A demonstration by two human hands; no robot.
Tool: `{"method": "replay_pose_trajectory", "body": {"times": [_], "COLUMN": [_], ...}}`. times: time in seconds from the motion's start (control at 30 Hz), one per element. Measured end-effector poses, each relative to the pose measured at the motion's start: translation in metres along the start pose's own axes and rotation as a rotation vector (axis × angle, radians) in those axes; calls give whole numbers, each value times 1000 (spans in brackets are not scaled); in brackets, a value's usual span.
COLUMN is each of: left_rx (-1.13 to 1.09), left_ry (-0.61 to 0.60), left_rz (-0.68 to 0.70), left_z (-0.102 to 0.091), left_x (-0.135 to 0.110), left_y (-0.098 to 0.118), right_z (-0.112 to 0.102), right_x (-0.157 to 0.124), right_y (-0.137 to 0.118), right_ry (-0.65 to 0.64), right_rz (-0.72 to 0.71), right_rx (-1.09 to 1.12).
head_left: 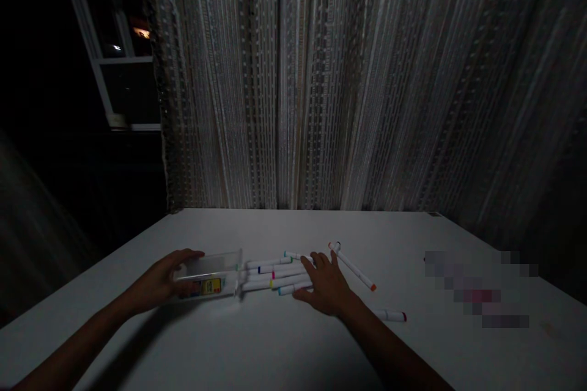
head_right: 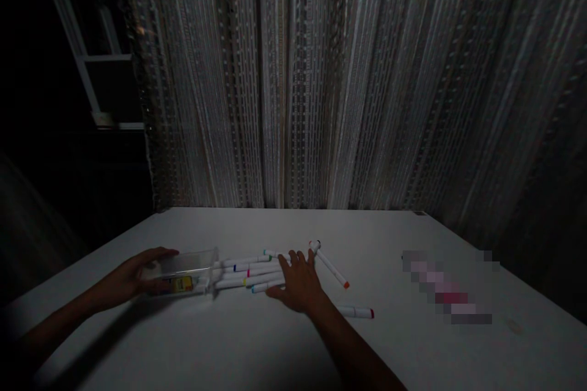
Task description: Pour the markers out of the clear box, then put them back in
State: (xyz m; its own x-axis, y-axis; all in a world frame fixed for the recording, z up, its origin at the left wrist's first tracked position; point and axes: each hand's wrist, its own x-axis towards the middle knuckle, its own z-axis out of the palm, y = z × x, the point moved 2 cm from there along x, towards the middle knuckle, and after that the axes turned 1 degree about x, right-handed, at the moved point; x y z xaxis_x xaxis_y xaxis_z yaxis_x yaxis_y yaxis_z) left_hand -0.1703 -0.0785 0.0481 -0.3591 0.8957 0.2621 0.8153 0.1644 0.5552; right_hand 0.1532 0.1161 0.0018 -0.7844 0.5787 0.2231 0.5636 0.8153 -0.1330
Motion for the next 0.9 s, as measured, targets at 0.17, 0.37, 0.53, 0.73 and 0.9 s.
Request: {"method": "replay_pose_trajectory", "body": {"times": [0.17,0.37,0.53,0.73,0.9], "left_rx": [205,470,381,61,-406], "left_ry": [-71,-183,-170,-6,142], "left_rz": [178,325,267,58,-189], "left_z": [1,-21,-40,-65,-51], "left_x": [18,41,37,28,21], "left_y": [60,103,74,30,10], "right_z": [6,1,-5,-4,-3], "right_x": [13,15,11,16,19], "right_y": [-27,-32,-25,-26,-29], "right_ry": [-47,-64,-80,-149,-149], "right_rz": [-147,-59,-25,-27,-53], "right_rx": [69,64,49,54,50]}}
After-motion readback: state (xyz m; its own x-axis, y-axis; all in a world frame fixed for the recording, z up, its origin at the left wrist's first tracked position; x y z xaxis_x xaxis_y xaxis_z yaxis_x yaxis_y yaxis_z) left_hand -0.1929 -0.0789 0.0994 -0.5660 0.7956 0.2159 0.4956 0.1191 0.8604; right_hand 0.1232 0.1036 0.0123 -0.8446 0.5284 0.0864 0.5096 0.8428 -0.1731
